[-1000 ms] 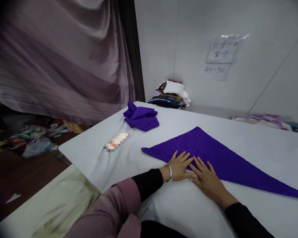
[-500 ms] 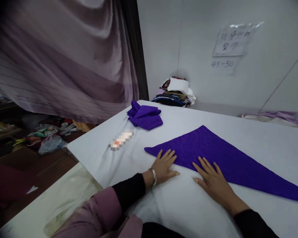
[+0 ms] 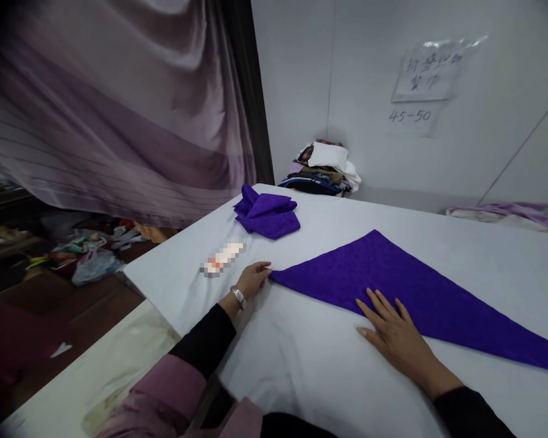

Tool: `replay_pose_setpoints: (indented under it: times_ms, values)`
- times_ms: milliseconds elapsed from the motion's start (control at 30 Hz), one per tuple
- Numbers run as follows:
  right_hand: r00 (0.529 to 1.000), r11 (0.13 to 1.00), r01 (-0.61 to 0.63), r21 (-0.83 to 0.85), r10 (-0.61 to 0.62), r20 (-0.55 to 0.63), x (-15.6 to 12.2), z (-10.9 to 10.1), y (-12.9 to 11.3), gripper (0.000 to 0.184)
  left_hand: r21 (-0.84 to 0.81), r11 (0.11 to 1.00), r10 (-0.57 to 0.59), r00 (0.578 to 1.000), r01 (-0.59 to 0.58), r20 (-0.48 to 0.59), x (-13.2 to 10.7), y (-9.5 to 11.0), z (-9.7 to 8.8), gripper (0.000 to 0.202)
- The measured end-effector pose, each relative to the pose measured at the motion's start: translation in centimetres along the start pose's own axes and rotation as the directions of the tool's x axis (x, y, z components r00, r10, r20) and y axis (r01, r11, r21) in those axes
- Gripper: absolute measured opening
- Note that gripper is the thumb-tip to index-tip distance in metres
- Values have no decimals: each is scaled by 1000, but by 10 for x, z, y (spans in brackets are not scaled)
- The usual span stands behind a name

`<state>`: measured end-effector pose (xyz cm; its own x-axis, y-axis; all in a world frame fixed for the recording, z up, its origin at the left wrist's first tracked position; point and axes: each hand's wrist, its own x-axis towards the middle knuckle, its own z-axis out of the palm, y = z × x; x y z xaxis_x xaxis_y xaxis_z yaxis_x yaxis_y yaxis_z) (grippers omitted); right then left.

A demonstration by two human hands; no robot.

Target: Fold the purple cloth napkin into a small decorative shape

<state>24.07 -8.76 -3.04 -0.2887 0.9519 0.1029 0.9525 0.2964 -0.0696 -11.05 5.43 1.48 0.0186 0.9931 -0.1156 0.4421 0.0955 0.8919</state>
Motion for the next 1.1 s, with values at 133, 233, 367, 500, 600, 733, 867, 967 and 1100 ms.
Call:
replay_pose_setpoints:
  times_ms: [133,233,367,500,600,733,867,967,1100]
  values:
    - [1000,1000,10,21,-9,-18,0,1,1,61,-129,991,-18,999,22,27,7,5,2,24]
    - [999,1000,14,18,-13,-36,-1,1,1,61,-182,983,-24,999,32,45,8,7,-1,23]
    - [999,1000,21,7,-21,-47,-1,0,0,61,-194,980,-34,997,47,70,4,6,-6,18]
    - [999,1000,25,15,-24,-49,-1,0,0,60,-158,986,-44,994,60,100,1,5,-9,13]
    - [999,1000,24,8,-23,-42,-1,1,1,61,-109,993,-44,994,54,98,3,3,-7,9]
    - [999,1000,22,4,-22,-26,-1,2,2,61,-12,1000,-20,997,21,69,6,0,-2,11]
    - [999,1000,13,12,-13,-32,-1,2,2,61,101,994,45,999,-48,26,6,-4,0,10]
    - [999,1000,13,8,-13,-33,-1,2,1,61,186,978,100,995,-99,1,5,-5,-1,10]
    - [999,1000,17,-1,-17,-33,-1,1,1,61,271,952,152,988,-142,-16,2,-3,-3,10]
